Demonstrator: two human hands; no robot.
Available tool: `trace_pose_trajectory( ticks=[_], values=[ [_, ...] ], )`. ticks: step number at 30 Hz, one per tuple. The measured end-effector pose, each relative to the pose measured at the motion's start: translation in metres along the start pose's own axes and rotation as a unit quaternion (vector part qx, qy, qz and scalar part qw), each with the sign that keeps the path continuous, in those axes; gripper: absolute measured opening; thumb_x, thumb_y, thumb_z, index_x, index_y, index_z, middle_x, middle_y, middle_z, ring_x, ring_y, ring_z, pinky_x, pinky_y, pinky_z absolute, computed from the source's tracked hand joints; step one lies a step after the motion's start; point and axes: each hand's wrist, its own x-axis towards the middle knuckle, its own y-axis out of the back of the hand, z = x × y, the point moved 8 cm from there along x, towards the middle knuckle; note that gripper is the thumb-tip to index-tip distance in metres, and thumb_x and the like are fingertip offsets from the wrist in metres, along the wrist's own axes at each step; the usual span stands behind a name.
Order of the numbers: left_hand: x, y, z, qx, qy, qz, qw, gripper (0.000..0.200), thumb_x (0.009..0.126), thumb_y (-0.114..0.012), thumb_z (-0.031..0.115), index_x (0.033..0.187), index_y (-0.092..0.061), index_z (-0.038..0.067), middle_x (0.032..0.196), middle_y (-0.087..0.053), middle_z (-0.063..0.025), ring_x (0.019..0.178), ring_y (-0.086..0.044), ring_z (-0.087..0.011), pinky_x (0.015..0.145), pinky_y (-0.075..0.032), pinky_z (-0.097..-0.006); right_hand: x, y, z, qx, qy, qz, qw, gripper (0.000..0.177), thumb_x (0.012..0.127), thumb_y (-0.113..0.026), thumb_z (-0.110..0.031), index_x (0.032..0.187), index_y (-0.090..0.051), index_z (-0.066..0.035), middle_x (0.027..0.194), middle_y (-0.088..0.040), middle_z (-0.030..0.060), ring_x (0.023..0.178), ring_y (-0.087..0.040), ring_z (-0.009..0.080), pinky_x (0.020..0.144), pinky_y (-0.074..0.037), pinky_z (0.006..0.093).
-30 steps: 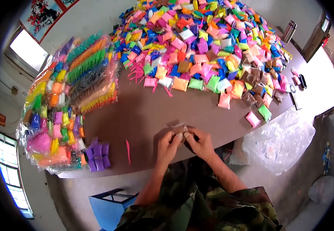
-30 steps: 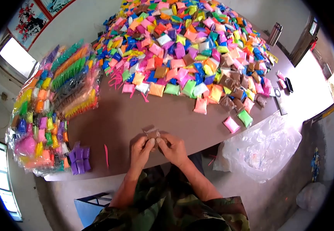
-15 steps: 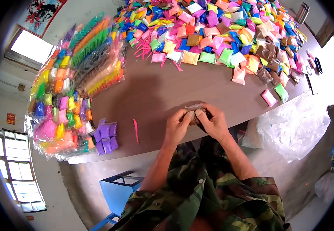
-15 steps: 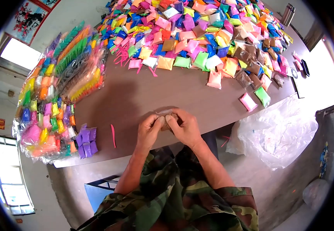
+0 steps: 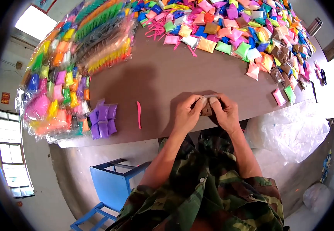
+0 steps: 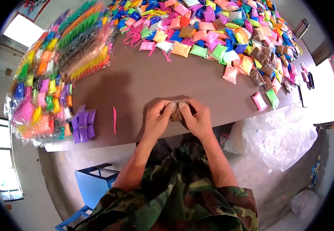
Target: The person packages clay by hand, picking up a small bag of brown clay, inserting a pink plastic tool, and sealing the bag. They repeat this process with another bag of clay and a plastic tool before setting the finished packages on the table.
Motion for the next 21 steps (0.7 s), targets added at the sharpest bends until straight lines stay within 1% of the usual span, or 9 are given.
trace_pose_trajectory(
  ticks=[2, 6, 8, 12, 14, 15, 17, 18, 21],
  values=[
    [0.001, -0.002, -0.002, -0.002, -0.026, -0.009, 1.000, 0.025, 0.105, -0.070, 0.023, 0.108, -0.073, -0.001, 0.085, -0.072, -0.0007, 0.081, -0.061, -0.0063, 0.073, -0.053, -0.0275, 0.001, -0.001, 0.001, 0.021, 0.003, -0.007, 1.000, 0.020, 0.104, -0.066, -0.013, 0.108, -0.075, 0.004, 0.084, -0.071, 0.0015, 0.080, -0.061, 0.0067, 0.074, -0.053, 0.0268],
    [0.000, -0.009, 0.001, -0.037, -0.032, -0.024, 0.999, 0.024, 0.103, -0.071, 0.022, 0.111, -0.073, -0.001, 0.087, -0.075, -0.0035, 0.082, -0.066, -0.0066, 0.073, -0.056, -0.0292, 0.002, 0.003, 0.004, 0.044, 0.015, 0.013, 0.999, 0.020, 0.106, -0.065, -0.013, 0.111, -0.075, 0.004, 0.090, -0.074, 0.0028, 0.085, -0.064, 0.0082, 0.077, -0.055, 0.0276],
    [-0.003, -0.012, 0.008, -0.001, -0.106, -0.031, 0.994, 0.022, 0.101, -0.074, 0.018, 0.112, -0.073, -0.001, 0.087, -0.077, -0.0072, 0.082, -0.069, -0.0081, 0.075, -0.058, -0.0302, 0.002, 0.004, 0.010, 0.054, 0.010, 0.028, 0.998, 0.021, 0.107, -0.065, -0.013, 0.112, -0.075, 0.004, 0.092, -0.075, 0.0026, 0.086, -0.065, 0.0085, 0.078, -0.055, 0.0276],
    [-0.002, -0.012, 0.001, -0.039, -0.104, -0.057, 0.992, 0.019, 0.100, -0.075, 0.016, 0.109, -0.072, 0.000, 0.087, -0.077, -0.0087, 0.079, -0.070, -0.0119, 0.074, -0.057, -0.0311, -0.001, 0.003, -0.002, 0.050, 0.010, 0.021, 0.999, 0.022, 0.107, -0.066, -0.014, 0.113, -0.074, 0.005, 0.094, -0.075, 0.0026, 0.086, -0.065, 0.0087, 0.079, -0.055, 0.0270],
    [-0.001, -0.009, -0.003, -0.017, -0.087, -0.041, 0.995, 0.015, 0.098, -0.075, 0.012, 0.106, -0.071, -0.001, 0.087, -0.077, -0.0105, 0.079, -0.072, -0.0156, 0.073, -0.057, -0.0328, 0.003, -0.002, -0.012, -0.010, 0.025, -0.008, 1.000, 0.024, 0.107, -0.066, -0.017, 0.115, -0.074, 0.004, 0.092, -0.074, 0.0038, 0.086, -0.064, 0.0089, 0.077, -0.054, 0.0278],
    [0.000, -0.010, -0.003, -0.017, -0.092, -0.038, 0.995, 0.015, 0.098, -0.075, 0.012, 0.106, -0.071, -0.001, 0.087, -0.077, -0.0105, 0.079, -0.072, -0.0156, 0.073, -0.057, -0.0328, 0.004, -0.003, -0.012, -0.009, 0.031, -0.010, 0.999, 0.024, 0.107, -0.066, -0.017, 0.115, -0.074, 0.004, 0.092, -0.074, 0.0038, 0.086, -0.064, 0.0089, 0.077, -0.054, 0.0278],
    [-0.001, -0.008, -0.004, -0.017, -0.098, -0.010, 0.995, 0.016, 0.097, -0.076, 0.012, 0.105, -0.070, 0.000, 0.088, -0.076, -0.0128, 0.079, -0.072, -0.0169, 0.072, -0.057, -0.0346, 0.003, -0.001, -0.008, -0.068, 0.036, 0.009, 0.997, 0.026, 0.106, -0.066, -0.019, 0.115, -0.073, 0.003, 0.090, -0.073, 0.0050, 0.085, -0.065, 0.0100, 0.077, -0.054, 0.0291],
    [-0.002, -0.007, -0.001, 0.007, -0.104, 0.000, 0.995, 0.019, 0.095, -0.076, 0.014, 0.105, -0.069, 0.000, 0.089, -0.075, -0.0142, 0.080, -0.072, -0.0175, 0.073, -0.056, -0.0357, 0.003, -0.004, -0.010, -0.058, 0.048, 0.003, 0.997, 0.026, 0.106, -0.066, -0.019, 0.115, -0.073, 0.003, 0.090, -0.073, 0.0050, 0.085, -0.065, 0.0100, 0.077, -0.054, 0.0291],
    [-0.003, -0.008, -0.002, -0.010, -0.093, -0.031, 0.995, 0.025, 0.093, -0.078, 0.017, 0.109, -0.069, 0.001, 0.092, -0.075, -0.0140, 0.082, -0.073, -0.0191, 0.075, -0.057, -0.0368, 0.001, 0.001, -0.006, -0.015, 0.004, 0.016, 1.000, 0.024, 0.104, -0.068, -0.019, 0.113, -0.073, 0.003, 0.091, -0.073, 0.0055, 0.087, -0.065, 0.0111, 0.079, -0.054, 0.0301]
  ],
)
